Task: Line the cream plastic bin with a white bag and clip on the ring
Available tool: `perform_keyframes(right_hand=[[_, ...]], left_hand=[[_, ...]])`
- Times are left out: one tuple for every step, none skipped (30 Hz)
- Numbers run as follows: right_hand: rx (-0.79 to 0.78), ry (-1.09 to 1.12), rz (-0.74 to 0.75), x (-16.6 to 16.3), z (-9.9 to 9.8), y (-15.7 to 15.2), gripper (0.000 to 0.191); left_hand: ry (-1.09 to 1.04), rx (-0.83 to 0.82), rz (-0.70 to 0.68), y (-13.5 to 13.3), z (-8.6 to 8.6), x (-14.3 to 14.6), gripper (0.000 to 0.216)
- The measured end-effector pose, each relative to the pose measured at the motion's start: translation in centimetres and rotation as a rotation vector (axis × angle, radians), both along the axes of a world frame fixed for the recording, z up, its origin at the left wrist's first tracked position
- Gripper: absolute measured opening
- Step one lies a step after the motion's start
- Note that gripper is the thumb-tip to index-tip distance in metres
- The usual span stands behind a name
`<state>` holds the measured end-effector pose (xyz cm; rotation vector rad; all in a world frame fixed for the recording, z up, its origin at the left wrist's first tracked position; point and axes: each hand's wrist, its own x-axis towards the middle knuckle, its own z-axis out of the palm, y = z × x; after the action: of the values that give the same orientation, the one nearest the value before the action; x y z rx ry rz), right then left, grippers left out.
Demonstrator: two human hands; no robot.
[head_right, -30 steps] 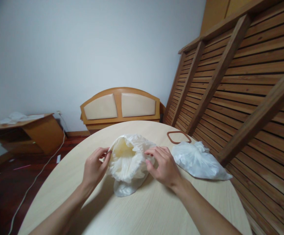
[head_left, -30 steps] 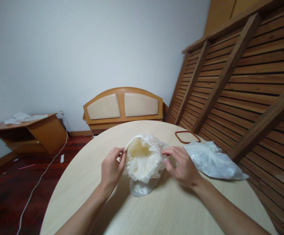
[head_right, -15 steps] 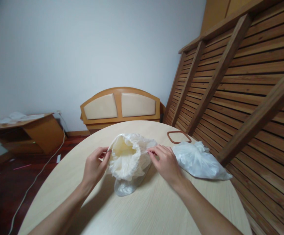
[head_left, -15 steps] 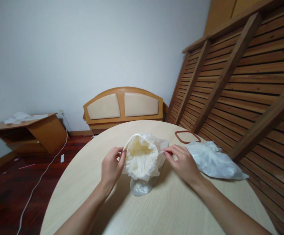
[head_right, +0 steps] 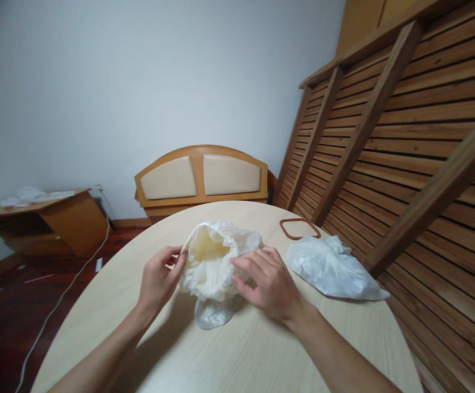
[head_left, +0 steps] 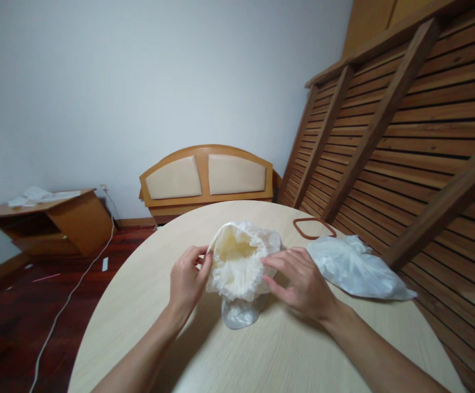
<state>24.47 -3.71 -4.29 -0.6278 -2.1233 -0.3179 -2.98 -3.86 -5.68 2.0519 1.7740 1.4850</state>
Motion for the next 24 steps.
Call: perform_keyframes(right_hand=[[-0.013, -0.013, -0.006, -0.1, -0.1, 0.0, 0.025], [-0.021, -0.017, -0.008, -0.1, -0.2, 0.1, 0.024], [-0.023, -0.016, -0.006, 0.0, -0.3, 0.3, 0.021], [-0.017, -0.009, 0.001, 0.1, -0.4, 0.4, 0.018], [-0.009, 0.003, 0.012, 0.2, -0.5, 0.5, 0.015], [0.001, 0.015, 0.025, 0.2, -0.6, 0.7, 0.013], [0.010, 0.025, 0.038, 0.3, -0.7, 0.8, 0.012], [0.016, 0.034, 0.047, 0.3, -0.7, 0.8, 0.012], [0.014, 0.039, 0.048, 0.4, -0.7, 0.8, 0.012], [0.006, 0.042, 0.040, 0.3, -0.8, 0.9, 0.011], [-0.008, 0.044, 0.024, 0.3, -0.8, 0.9, 0.011], [-0.023, 0.046, 0.004, 0.3, -0.8, 0.9, 0.011], [-0.042, 0.050, -0.021, 0.3, -0.8, 1.0, 0.011], [-0.061, 0.057, -0.049, 0.3, -0.9, 1.1, 0.011], [-0.079, 0.067, -0.077, 0.3, -0.9, 1.2, 0.012], [-0.094, 0.078, -0.103, 0.4, -0.9, 1.3, 0.012], [-0.105, 0.092, -0.127, 0.4, -0.9, 1.4, 0.012], [-0.111, 0.107, -0.147, 0.4, -0.9, 1.4, 0.011], [-0.112, 0.118, -0.155, 0.4, -0.8, 1.3, 0.010], [-0.108, 0.121, -0.148, 0.4, -0.7, 1.2, 0.007], [-0.103, 0.115, -0.127, 0.3, -0.6, 1.0, 0.004], [-0.098, 0.100, -0.097, 0.2, -0.5, 0.7, 0.002], [-0.097, 0.079, -0.064, 0.0, -0.4, 0.4, 0.007], [-0.102, 0.054, -0.035, -0.1, -0.3, 0.1, 0.013]], left_hand=[[-0.010, -0.004, -0.002, 0.0, 0.1, 0.0, 0.020], [-0.020, -0.008, -0.004, -0.1, 0.1, 0.1, 0.020], [-0.028, -0.011, -0.006, -0.2, 0.2, 0.1, 0.020], [-0.035, -0.013, -0.008, -0.2, 0.3, 0.2, 0.020], [-0.041, -0.016, -0.011, -0.3, 0.3, 0.3, 0.020], [-0.048, -0.020, -0.015, -0.3, 0.4, 0.4, 0.020], [-0.056, -0.024, -0.021, -0.4, 0.4, 0.5, 0.020], [-0.065, -0.028, -0.028, -0.4, 0.4, 0.6, 0.020], [-0.075, -0.031, -0.033, -0.5, 0.5, 0.6, 0.021], [-0.083, -0.035, -0.038, -0.5, 0.5, 0.7, 0.021], [-0.089, -0.036, -0.040, -0.5, 0.5, 0.7, 0.022], [-0.092, -0.035, -0.040, -0.6, 0.5, 0.8, 0.022], [-0.093, -0.032, -0.038, -0.6, 0.5, 0.8, 0.023], [-0.093, -0.029, -0.034, -0.6, 0.5, 0.8, 0.023], [-0.091, -0.025, -0.029, -0.6, 0.5, 0.8, 0.025], [-0.089, -0.021, -0.024, -0.6, 0.6, 0.8, 0.025], [-0.087, -0.017, -0.019, -0.6, 0.6, 0.9, 0.026], [-0.086, -0.014, -0.015, -0.6, 0.6, 0.9, 0.026], [-0.086, -0.012, -0.011, -0.6, 0.6, 0.9, 0.026], [-0.090, -0.012, -0.008, -0.6, 0.6, 0.9, 0.027], [-0.097, -0.013, -0.007, -0.5, 0.6, 0.9, 0.028], [-0.109, -0.014, -0.005, -0.5, 0.5, 0.9, 0.029], [-0.124, -0.015, -0.004, -0.4, 0.5, 1.0, 0.031], [-0.142, -0.015, -0.005, -0.4, 0.5, 1.0, 0.033]])
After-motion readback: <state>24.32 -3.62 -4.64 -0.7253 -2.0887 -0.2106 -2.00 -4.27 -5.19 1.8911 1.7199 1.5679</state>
